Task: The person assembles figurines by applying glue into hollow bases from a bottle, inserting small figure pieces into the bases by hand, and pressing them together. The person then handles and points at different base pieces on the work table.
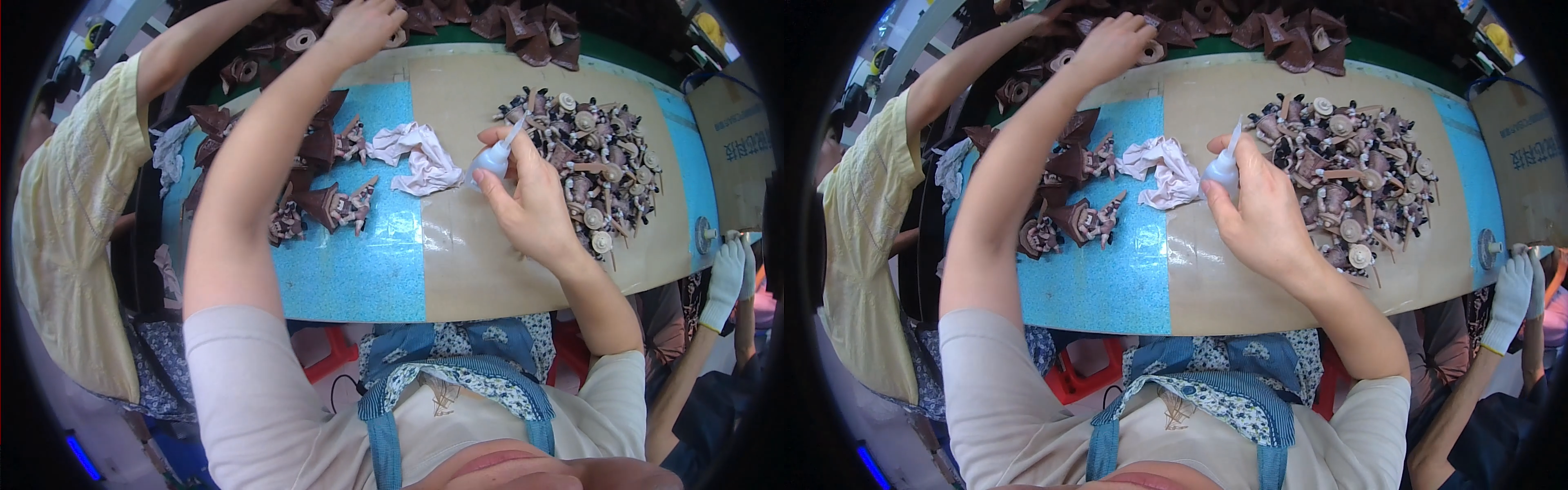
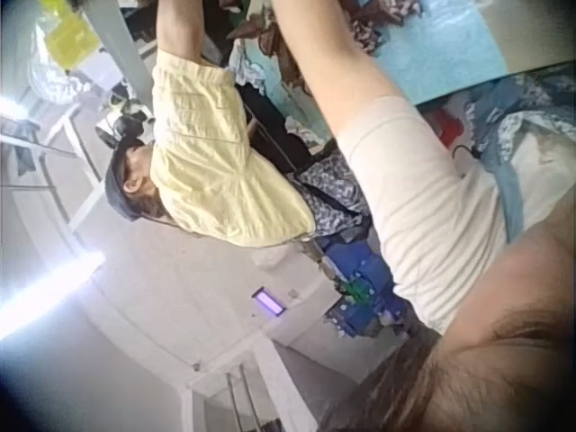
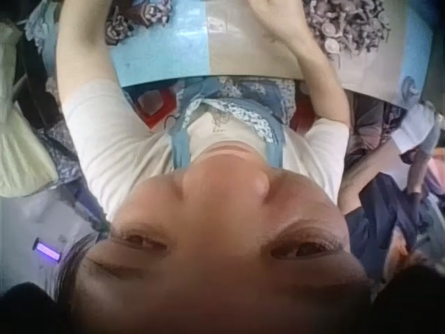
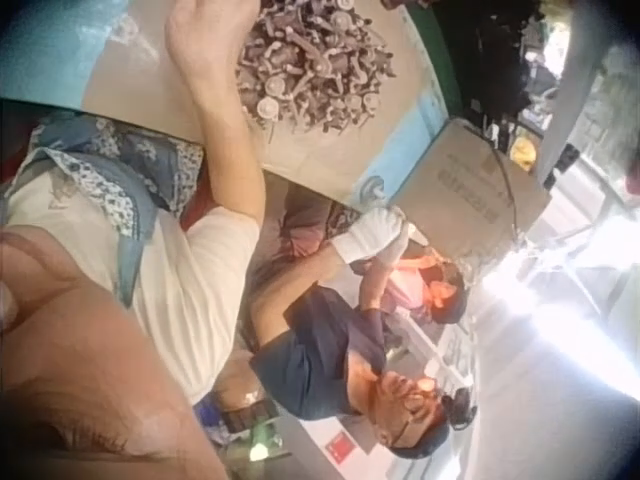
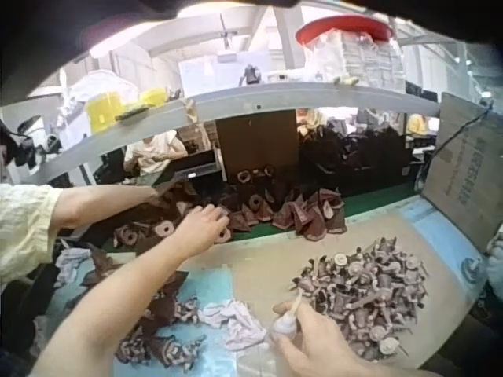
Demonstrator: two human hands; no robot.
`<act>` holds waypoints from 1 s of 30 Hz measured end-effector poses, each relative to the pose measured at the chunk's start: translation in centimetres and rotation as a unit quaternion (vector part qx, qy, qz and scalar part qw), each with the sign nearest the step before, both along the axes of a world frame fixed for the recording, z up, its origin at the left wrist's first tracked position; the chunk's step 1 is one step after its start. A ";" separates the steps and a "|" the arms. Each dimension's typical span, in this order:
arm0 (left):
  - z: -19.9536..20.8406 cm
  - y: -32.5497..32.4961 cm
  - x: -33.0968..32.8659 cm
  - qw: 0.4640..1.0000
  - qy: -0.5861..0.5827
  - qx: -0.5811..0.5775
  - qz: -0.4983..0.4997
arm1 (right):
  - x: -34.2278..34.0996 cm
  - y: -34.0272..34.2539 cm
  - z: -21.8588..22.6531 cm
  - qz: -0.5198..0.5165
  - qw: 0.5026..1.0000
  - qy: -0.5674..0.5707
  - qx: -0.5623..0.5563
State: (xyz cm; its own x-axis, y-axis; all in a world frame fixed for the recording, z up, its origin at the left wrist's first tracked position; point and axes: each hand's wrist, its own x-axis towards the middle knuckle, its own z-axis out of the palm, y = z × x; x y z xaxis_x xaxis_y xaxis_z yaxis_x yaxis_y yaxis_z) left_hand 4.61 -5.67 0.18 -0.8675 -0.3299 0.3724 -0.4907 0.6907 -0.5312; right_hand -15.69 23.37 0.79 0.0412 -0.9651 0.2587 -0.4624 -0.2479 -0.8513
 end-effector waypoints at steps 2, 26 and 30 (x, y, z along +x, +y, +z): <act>-1.2 0.2 -1.9 0.999 0.022 0.016 0.030 | -0.1 1.3 0.0 -0.007 1.000 -0.006 -0.010; 0.3 28.1 -2.7 0.806 0.399 0.437 0.018 | -3.5 9.1 -1.9 0.008 0.968 -0.252 0.011; -3.2 33.5 -1.2 0.816 0.390 0.416 0.099 | -3.1 10.0 -2.0 0.004 0.965 -0.263 0.018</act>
State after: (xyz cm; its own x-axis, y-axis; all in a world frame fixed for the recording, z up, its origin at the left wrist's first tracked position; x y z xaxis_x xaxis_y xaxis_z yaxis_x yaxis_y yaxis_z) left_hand 3.43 27.88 -3.07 -0.3735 -0.8544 0.3612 -0.6008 0.5195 0.6076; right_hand -18.82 33.41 -1.24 -0.0787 -0.9739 0.2131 0.0371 -0.2165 -0.9756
